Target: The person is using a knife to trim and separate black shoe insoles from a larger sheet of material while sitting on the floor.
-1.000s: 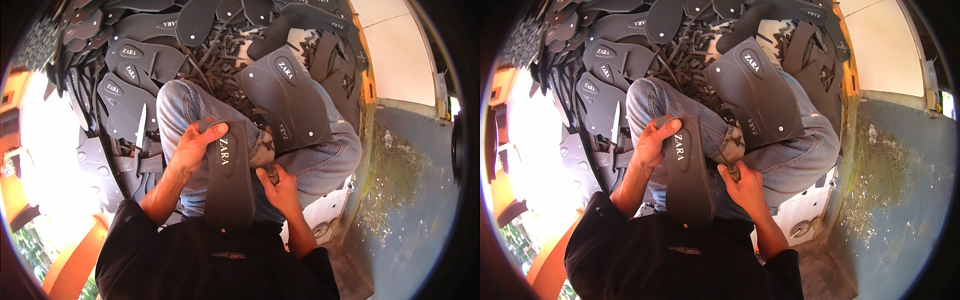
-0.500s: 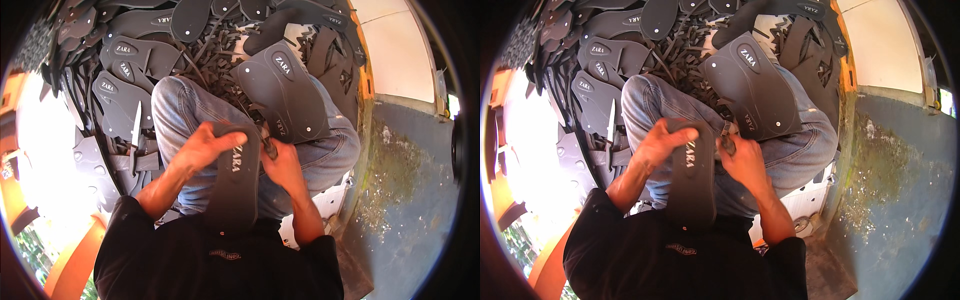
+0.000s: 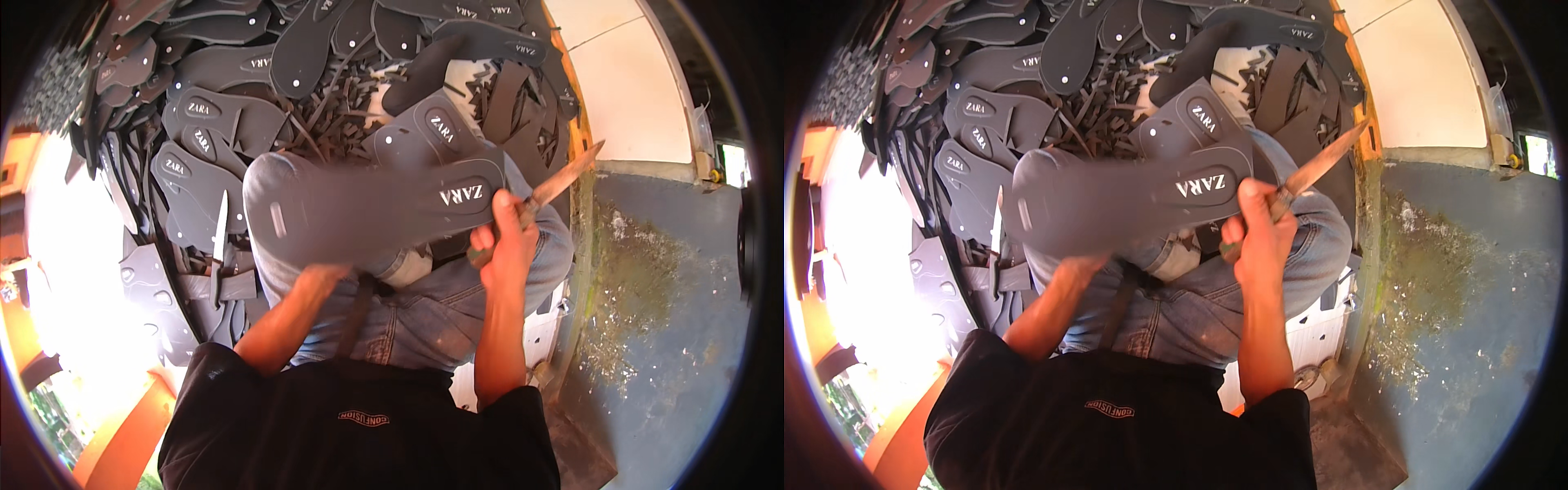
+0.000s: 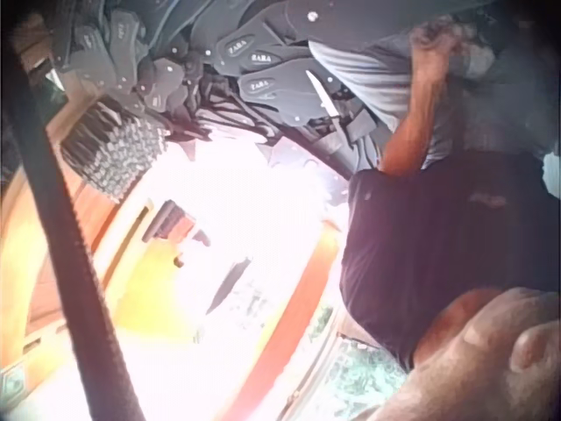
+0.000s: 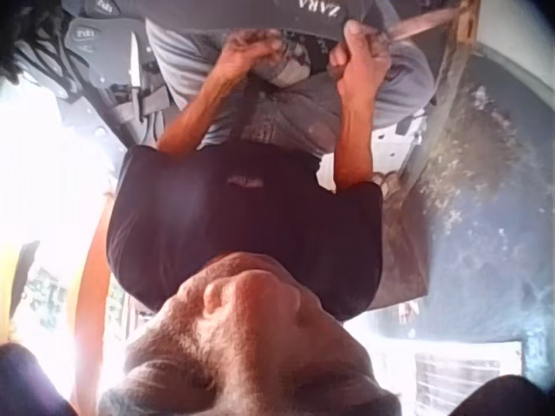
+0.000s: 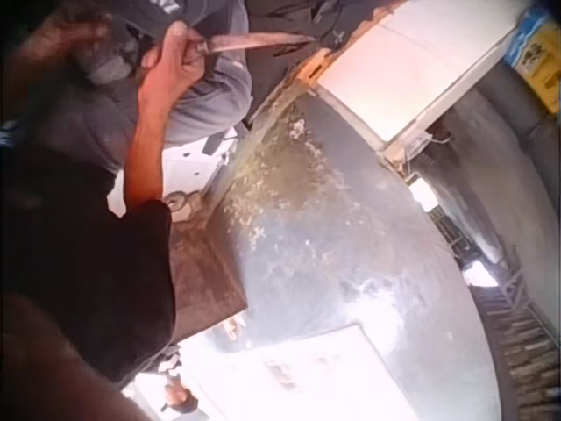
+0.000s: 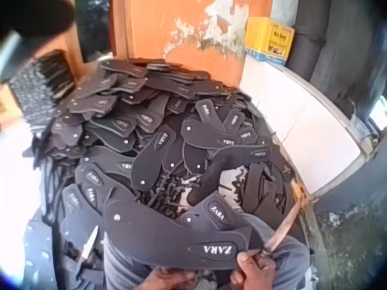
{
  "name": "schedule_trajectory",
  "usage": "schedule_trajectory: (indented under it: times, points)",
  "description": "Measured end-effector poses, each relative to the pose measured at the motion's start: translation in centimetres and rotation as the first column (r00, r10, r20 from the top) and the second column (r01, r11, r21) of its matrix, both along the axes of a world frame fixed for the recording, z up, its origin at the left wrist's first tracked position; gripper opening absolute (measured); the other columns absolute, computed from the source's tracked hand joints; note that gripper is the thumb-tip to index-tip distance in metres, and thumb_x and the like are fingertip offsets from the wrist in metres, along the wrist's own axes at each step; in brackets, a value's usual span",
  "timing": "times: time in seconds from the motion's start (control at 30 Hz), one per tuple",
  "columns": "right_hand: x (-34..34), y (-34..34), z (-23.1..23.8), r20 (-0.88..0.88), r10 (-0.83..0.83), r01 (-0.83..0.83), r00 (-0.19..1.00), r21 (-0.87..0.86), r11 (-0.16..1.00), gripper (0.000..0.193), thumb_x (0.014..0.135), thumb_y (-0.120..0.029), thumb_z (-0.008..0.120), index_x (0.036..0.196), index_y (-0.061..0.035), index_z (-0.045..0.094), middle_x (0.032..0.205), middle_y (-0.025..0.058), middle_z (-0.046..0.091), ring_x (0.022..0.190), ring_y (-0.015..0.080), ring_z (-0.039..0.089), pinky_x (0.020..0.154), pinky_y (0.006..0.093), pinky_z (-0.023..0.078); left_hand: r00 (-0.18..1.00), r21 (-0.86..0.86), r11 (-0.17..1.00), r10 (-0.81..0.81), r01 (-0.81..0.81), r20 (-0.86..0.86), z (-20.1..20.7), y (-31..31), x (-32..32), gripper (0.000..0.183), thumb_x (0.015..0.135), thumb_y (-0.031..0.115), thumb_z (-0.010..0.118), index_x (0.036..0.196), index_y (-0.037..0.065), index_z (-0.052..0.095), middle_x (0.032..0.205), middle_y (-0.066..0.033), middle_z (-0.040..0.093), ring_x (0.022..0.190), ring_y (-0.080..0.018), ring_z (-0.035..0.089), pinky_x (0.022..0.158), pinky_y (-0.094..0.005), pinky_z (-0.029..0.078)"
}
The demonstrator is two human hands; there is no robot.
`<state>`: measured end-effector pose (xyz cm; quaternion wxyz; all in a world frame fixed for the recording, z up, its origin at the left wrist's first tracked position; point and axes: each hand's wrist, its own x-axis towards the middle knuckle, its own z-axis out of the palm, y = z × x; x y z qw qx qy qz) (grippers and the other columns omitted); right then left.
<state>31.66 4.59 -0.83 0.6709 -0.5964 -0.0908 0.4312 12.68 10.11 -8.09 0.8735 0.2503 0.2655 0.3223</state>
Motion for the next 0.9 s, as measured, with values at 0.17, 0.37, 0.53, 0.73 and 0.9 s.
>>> schedule_trajectory:
  times: [0.17,0.37,0.53,0.73,0.9]
  points:
    - [-3.5,-3.2,-0.6,0.225,0.227,-0.228,0.947,-0.022,0.973,0.018,0.09,-0.016,0.061,0.083,-0.0009,0.054,0.057,0.0011,0.049,0.046,0.0066,0.043,0.042,0.0222,0.034,0.986,0.015,1.0,0.019,-0.017,-0.168,2.7,-2.4,4.4,0.02,0.086,0.019,0.066,0.094,0.002,0.059,0.072,-0.0022,0.058,0.049,-0.0072,0.048,0.04,-0.0206,0.037]
    - [-1.8,-8.2,-1.6,0.528,0.36,-0.134,0.769,-0.416,0.899,0.034,0.089,-0.024,0.064,0.068,-0.0012,0.05,0.05,0.0046,0.046,0.042,0.0117,0.042,0.041,0.0288,0.032,0.969,-0.173,0.971,0.124,-0.163,-0.214,3.8,-4.0,5.4,0.021,0.088,0.025,0.063,0.089,0.004,0.058,0.069,-0.0029,0.058,0.044,-0.0071,0.046,0.035,-0.02,0.031]
    - [-2.1,-12.2,-2.5,0.575,0.547,-0.127,0.608,-0.61,0.782,0.039,0.086,-0.026,0.065,0.063,-0.0006,0.048,0.048,0.0147,0.046,0.041,0.0275,0.048,0.043,0.0368,0.036,0.967,-0.218,0.969,0.057,-0.113,-0.247,3.3,-5.7,5.5,0.027,0.089,0.03,0.061,0.095,0.004,0.058,0.066,-0.0034,0.057,0.042,-0.0079,0.043,0.036,-0.0213,0.029]
    - [-3.4,-12.8,-2.4,0.529,0.605,-0.076,0.595,-0.712,0.698,0.036,0.085,-0.025,0.064,0.064,-0.0005,0.05,0.05,0.0173,0.049,0.044,0.0364,0.049,0.045,0.0406,0.039,0.986,-0.212,0.974,0.049,-0.083,-0.161,2.4,-6.3,4.3,0.028,0.088,0.029,0.061,0.097,0.003,0.057,0.064,-0.0043,0.057,0.041,-0.0083,0.042,0.036,-0.0211,0.029]
    - [-3.8,-13.2,-2.8,0.524,0.605,-0.106,0.6,-0.697,0.709,0.032,0.085,-0.022,0.064,0.065,-0.0005,0.051,0.05,0.0172,0.05,0.044,0.0341,0.05,0.044,0.0401,0.038,0.992,-0.227,0.969,0.077,-0.097,-0.098,2.5,-6.8,3.1,0.024,0.087,0.025,0.064,0.096,0.003,0.057,0.068,-0.0039,0.058,0.042,-0.0075,0.042,0.035,-0.0201,0.029]
